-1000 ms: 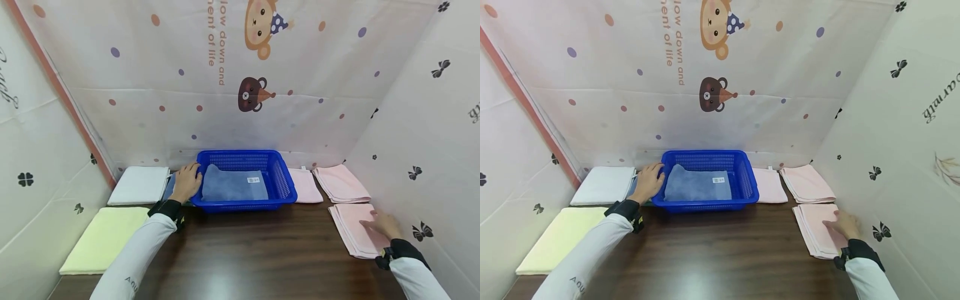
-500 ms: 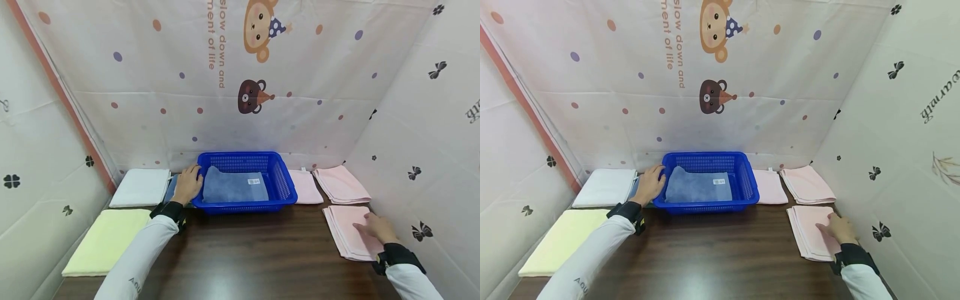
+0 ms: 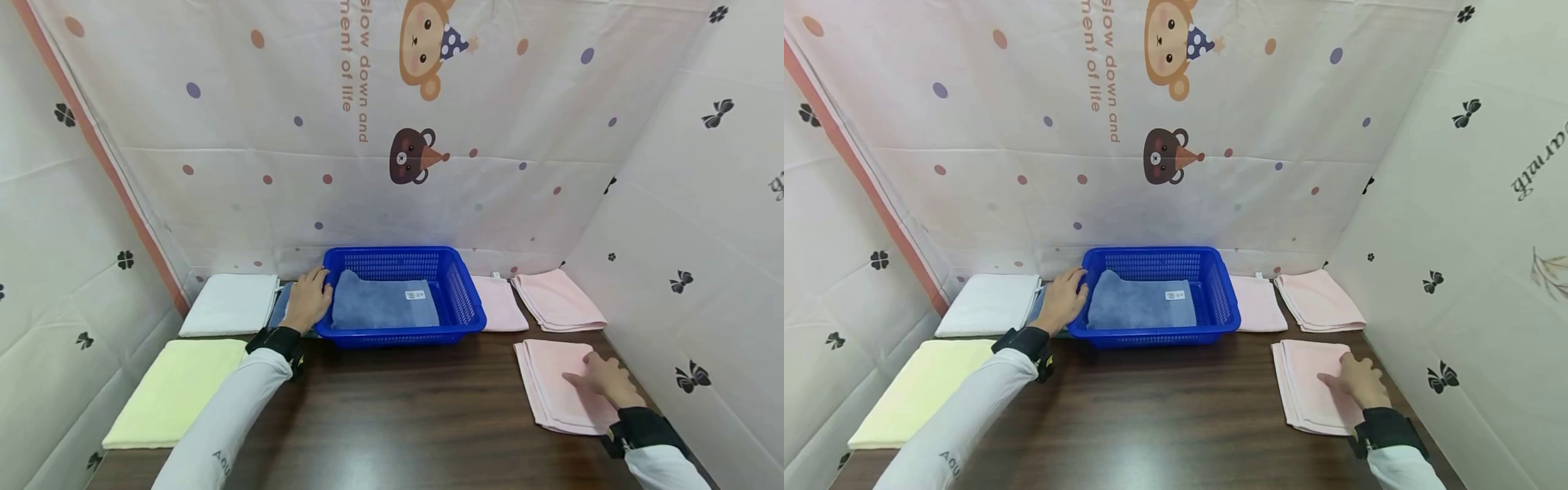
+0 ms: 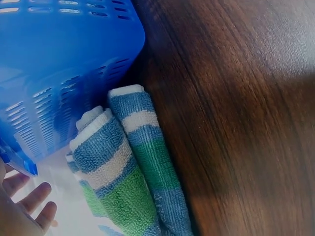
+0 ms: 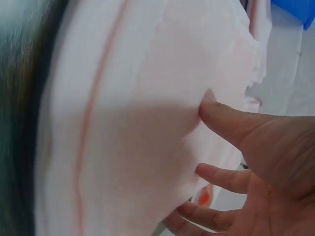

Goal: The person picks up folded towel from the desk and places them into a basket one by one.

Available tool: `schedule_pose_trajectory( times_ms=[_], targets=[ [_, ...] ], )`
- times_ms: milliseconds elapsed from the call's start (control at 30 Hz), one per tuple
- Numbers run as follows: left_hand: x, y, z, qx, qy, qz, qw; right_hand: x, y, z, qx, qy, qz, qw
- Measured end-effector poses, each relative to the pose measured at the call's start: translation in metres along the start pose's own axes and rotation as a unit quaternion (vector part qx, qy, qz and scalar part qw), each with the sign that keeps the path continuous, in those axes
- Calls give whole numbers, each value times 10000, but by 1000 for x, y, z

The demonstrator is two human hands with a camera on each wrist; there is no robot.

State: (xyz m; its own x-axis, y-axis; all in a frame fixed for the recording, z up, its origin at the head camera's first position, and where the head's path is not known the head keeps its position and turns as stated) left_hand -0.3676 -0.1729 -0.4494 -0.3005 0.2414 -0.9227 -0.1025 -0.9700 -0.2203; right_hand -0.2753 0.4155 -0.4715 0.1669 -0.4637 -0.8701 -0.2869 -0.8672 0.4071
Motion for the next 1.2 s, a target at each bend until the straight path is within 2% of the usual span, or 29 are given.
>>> schedule_pose_trajectory(
  times_ms=[500, 700, 967, 1200],
  targets=[
    [3, 2, 0, 49, 78, 33, 10000, 14, 27, -21, -54, 349, -13, 9994],
    [2, 1, -1, 84, -66, 8, 9999, 23, 45, -27, -219, 401, -150, 9988],
    [-1, -1, -2, 88, -27, -33, 10000, 36, 71, -37, -538, 423, -224, 9974],
    [2, 3, 1, 95, -75, -59, 9999, 53, 97, -42, -558, 470, -335, 9968]
  ],
)
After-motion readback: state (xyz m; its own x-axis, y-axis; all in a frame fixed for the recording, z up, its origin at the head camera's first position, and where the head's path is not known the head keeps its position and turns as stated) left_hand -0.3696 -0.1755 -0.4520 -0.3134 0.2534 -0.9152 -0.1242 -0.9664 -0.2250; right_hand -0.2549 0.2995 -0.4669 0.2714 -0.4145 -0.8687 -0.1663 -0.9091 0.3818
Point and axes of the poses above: each hand's wrist, its own z-axis towards the middle knuckle, its own x-axis out of the palm, y = z × x, the point moved 1 cm from there along z, towards the middle knuckle, and after that the axes turned 11 degrees about z, right-handed, at the moved point
